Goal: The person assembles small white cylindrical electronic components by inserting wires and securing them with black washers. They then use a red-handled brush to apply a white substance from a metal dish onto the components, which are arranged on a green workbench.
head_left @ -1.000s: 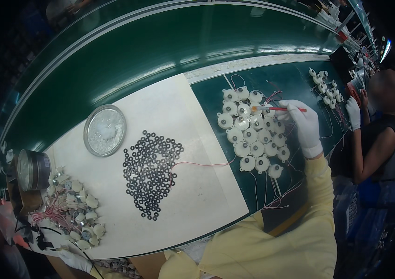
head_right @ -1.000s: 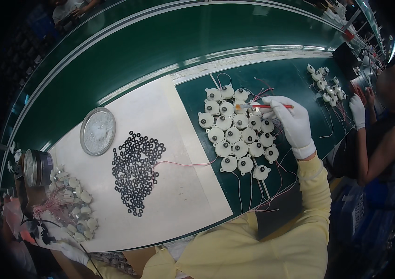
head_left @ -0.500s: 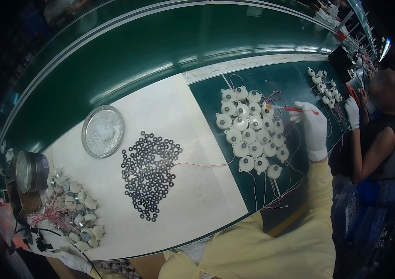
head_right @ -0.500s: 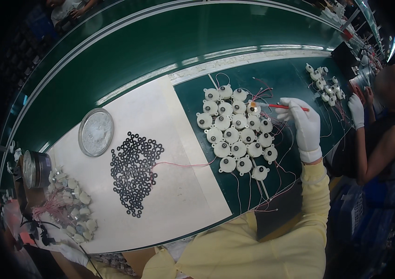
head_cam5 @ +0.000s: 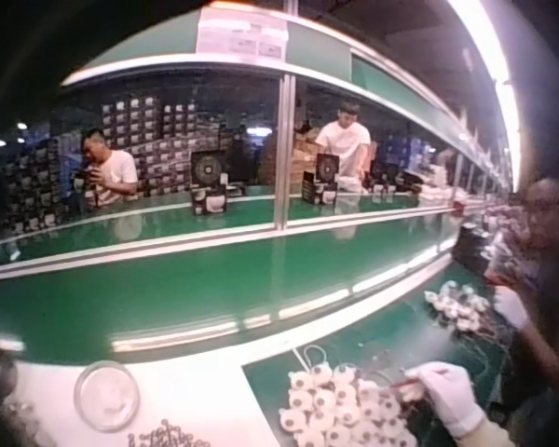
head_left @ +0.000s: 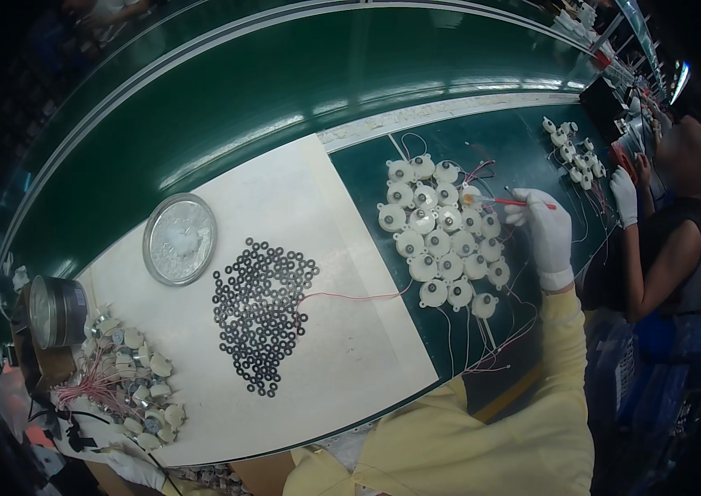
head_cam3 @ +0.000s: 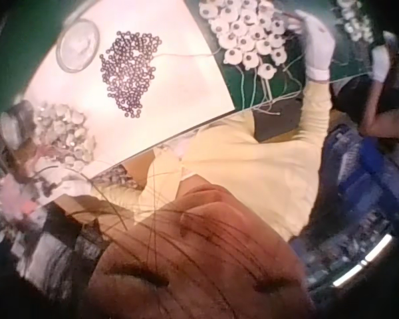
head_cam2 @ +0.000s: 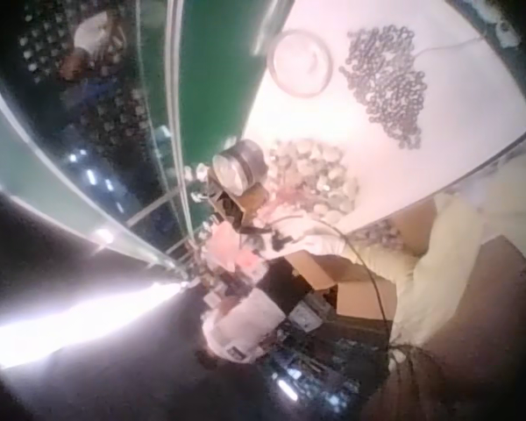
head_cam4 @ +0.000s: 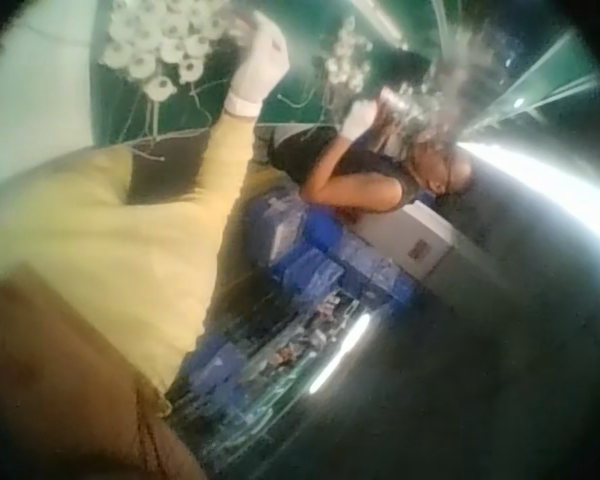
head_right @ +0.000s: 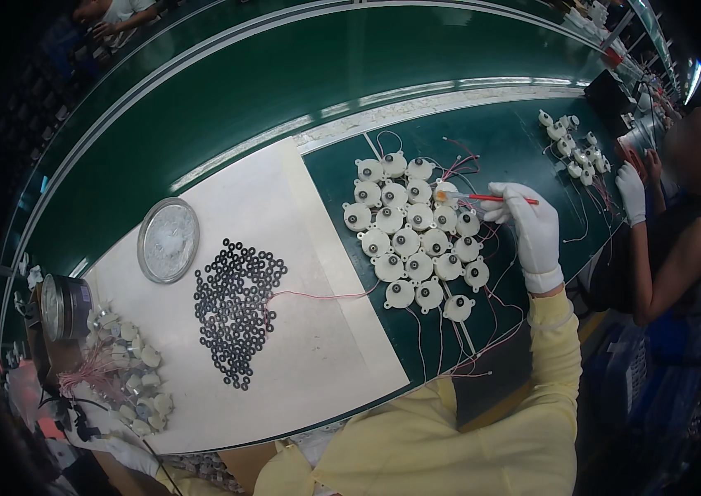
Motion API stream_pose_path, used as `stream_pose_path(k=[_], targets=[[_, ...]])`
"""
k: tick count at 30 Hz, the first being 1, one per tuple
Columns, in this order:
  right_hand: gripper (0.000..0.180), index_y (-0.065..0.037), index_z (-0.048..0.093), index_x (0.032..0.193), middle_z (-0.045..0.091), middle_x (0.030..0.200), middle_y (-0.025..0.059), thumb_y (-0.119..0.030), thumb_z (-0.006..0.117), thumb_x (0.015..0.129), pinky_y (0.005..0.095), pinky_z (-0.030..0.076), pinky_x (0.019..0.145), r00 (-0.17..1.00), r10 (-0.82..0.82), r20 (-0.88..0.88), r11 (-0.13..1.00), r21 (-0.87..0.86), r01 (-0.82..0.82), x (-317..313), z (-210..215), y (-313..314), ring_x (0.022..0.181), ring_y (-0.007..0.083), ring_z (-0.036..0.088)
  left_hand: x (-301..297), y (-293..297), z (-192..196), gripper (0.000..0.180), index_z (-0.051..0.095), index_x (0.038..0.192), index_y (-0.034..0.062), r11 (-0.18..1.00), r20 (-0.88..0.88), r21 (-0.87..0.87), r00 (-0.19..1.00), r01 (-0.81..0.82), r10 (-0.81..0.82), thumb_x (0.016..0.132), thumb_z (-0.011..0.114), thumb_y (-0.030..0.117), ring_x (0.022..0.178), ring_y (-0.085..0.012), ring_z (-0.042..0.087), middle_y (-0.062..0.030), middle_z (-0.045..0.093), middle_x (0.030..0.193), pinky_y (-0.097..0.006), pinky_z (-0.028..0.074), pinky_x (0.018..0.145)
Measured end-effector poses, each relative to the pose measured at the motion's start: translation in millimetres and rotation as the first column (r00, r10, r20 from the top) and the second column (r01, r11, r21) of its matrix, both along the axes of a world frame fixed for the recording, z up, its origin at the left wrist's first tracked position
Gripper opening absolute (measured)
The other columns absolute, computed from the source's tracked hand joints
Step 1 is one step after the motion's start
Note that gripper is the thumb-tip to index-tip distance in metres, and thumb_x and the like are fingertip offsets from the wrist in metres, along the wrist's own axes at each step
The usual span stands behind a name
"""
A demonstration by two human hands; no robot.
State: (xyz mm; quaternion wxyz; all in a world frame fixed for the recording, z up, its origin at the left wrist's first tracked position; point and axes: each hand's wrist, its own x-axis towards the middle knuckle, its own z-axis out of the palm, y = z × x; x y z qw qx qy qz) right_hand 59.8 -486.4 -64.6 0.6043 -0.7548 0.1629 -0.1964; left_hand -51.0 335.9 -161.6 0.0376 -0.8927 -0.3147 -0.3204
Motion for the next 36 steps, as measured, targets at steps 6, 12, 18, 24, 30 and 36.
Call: stream_pose_path(k=[6,12,18,24,30,36], targets=[[0.032,0.008,0.064,0.116,0.072,0.094,0.0163,-0.017,0.05,0.102,0.0247,0.05,0.071,1.0,0.009,0.002,1.0,-0.007,-0.009,-5,-2,-4,0.077,0.0156,0.067,-7,30,-15,0.032,0.055,0.126,-0.0033,1.0,0.002,0.001,1.0,0.013,-0.013,0.104,0.046,0.019,0.114,-0.0354,0.06,-0.0252,0.058,0.129,-0.038,0.05,0.096],[0.031,0.008,0.063,0.116,0.07,0.091,0.0129,-0.017,0.049,0.103,0.0251,0.05,0.071,1.0,-0.003,-0.013,0.999,-0.055,0.002,-7,1,-2,0.075,0.0143,0.064,-9,32,-17,0.033,0.059,0.122,-0.0054,0.981,-0.071,0.195,0.997,-0.005,0.019,0.104,0.045,0.019,0.114,-0.0364,0.06,-0.0269,0.059,0.127,-0.038,0.05,0.096],[0.033,0.01,0.063,0.115,0.072,0.093,0.0175,-0.017,0.049,0.103,0.0249,0.049,0.071,0.996,-0.05,0.072,0.999,0.006,0.05,-15,-3,-7,0.077,0.0168,0.067,7,-4,1,0.043,0.054,0.125,-0.013,0.957,0.249,-0.289,0.968,0.039,0.035,0.103,0.049,0.023,0.115,-0.038,0.057,-0.0292,0.058,0.127,-0.038,0.043,0.103],[0.032,0.011,0.063,0.115,0.071,0.096,0.0191,-0.015,0.05,0.102,0.0279,0.053,0.075,0.993,0.052,0.102,0.997,-0.069,-0.045,-20,16,21,0.079,0.0188,0.068,-2,19,-12,0.041,0.055,0.125,-0.0121,0.974,0.24,-0.213,0.97,0.079,-0.026,0.103,0.047,0.022,0.112,-0.0365,0.058,-0.0294,0.06,0.124,-0.036,0.044,0.101],[0.022,0.003,0.071,0.11,0.073,0.094,0.0132,-0.008,0.067,0.091,0.0271,0.051,0.069,0.931,0.356,0.08,0.862,-0.412,-0.294,6,36,70,0.074,0.0152,0.066,-4,19,-12,0.041,0.055,0.126,-0.0115,0.884,0.34,-0.436,0.94,0.168,-0.011,0.102,0.048,0.022,0.112,-0.0359,0.059,-0.0281,0.06,0.124,-0.036,0.044,0.101],[0.021,-0.001,0.073,0.102,0.073,0.089,0.0112,-0.012,0.073,0.084,0.0316,0.05,0.07,0.86,0.505,0.07,0.612,-0.731,-0.3,29,40,93,0.074,0.0243,0.068,3,-5,-1,0.042,0.054,0.127,-0.011,0.94,0.273,-0.326,0.962,0.101,-0.009,0.102,0.049,0.022,0.112,-0.0354,0.059,-0.0277,0.06,0.124,-0.036,0.045,0.1]])
